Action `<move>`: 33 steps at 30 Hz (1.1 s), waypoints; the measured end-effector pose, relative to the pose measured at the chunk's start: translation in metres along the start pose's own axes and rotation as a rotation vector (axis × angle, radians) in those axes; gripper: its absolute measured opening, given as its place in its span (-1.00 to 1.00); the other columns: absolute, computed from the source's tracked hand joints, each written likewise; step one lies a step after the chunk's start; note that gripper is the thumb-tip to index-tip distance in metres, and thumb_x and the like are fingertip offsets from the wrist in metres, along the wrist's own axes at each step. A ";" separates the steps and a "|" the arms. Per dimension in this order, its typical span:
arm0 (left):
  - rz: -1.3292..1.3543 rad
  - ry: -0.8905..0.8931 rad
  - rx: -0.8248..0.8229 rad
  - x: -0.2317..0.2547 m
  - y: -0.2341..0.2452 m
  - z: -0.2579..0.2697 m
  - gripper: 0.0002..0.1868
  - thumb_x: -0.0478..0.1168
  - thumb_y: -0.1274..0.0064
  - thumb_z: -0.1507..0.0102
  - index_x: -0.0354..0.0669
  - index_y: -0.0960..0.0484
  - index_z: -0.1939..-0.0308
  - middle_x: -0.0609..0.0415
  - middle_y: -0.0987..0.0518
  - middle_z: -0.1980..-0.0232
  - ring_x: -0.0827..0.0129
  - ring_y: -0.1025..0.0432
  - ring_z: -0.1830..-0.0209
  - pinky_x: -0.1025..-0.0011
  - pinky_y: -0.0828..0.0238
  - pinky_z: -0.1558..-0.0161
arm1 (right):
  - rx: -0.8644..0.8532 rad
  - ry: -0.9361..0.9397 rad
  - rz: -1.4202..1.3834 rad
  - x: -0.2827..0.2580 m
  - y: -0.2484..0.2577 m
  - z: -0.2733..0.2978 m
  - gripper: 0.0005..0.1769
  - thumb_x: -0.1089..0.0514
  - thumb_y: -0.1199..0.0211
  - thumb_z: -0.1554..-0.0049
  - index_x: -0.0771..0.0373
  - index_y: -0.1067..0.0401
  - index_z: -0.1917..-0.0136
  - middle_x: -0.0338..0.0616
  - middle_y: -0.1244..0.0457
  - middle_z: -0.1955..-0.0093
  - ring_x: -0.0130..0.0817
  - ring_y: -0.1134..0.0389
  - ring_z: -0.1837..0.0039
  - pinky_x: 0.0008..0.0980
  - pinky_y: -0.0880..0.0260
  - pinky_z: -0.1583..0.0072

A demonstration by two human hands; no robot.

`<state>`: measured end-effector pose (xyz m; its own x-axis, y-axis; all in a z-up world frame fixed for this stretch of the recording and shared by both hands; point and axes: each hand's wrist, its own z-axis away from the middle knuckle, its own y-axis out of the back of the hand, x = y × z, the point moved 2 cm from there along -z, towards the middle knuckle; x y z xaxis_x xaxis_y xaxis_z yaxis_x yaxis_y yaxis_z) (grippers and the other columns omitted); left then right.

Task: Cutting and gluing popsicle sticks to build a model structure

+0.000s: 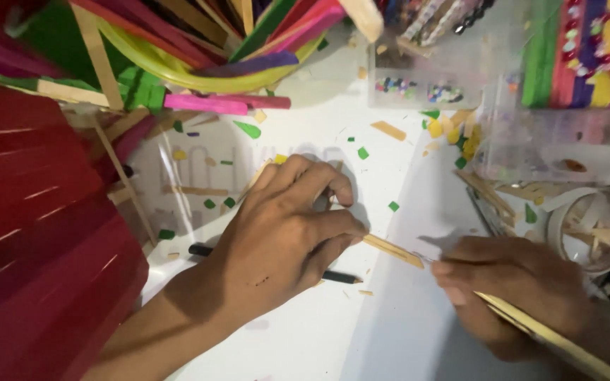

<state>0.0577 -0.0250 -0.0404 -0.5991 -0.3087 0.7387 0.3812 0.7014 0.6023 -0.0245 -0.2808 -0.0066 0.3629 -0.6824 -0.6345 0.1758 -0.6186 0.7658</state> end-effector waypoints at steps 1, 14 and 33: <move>0.012 0.007 0.003 -0.001 0.000 -0.001 -0.92 -0.32 -0.28 -0.25 -0.02 -0.73 0.28 0.09 -0.48 0.03 0.10 -0.35 -0.03 0.17 -0.18 0.10 | 0.011 0.030 0.005 -0.003 -0.007 -0.008 -0.78 0.24 -0.28 -0.04 0.20 -0.53 0.00 -0.11 -0.45 -0.02 -0.36 -0.53 0.03 -0.46 -0.56 -0.05; 0.017 0.140 -0.022 0.003 -0.001 -0.002 -0.89 -0.33 -0.15 -0.21 -0.02 -0.74 0.36 0.15 -0.47 0.06 0.12 -0.28 0.03 0.14 -0.11 0.16 | -0.184 0.037 -0.023 0.022 -0.041 -0.008 -0.95 0.13 -0.17 -0.12 0.06 -0.43 0.11 -0.35 -0.42 0.02 -0.36 -0.45 0.17 -0.34 -0.41 0.10; -0.018 0.152 -0.051 0.005 -0.004 -0.002 -0.86 -0.39 -0.09 -0.08 -0.04 -0.69 0.39 0.07 -0.45 0.02 0.08 -0.23 -0.02 0.15 -0.09 0.11 | -0.314 -0.402 -0.239 0.012 -0.038 -0.028 -0.62 0.29 -0.19 -0.17 0.24 -0.16 0.43 -0.25 -0.02 0.44 -0.40 -0.02 0.37 -0.33 -0.01 0.29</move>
<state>0.0544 -0.0309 -0.0384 -0.4945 -0.4170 0.7626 0.4091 0.6625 0.6275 -0.0014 -0.2547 -0.0405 -0.0864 -0.6705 -0.7369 0.4964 -0.6703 0.5517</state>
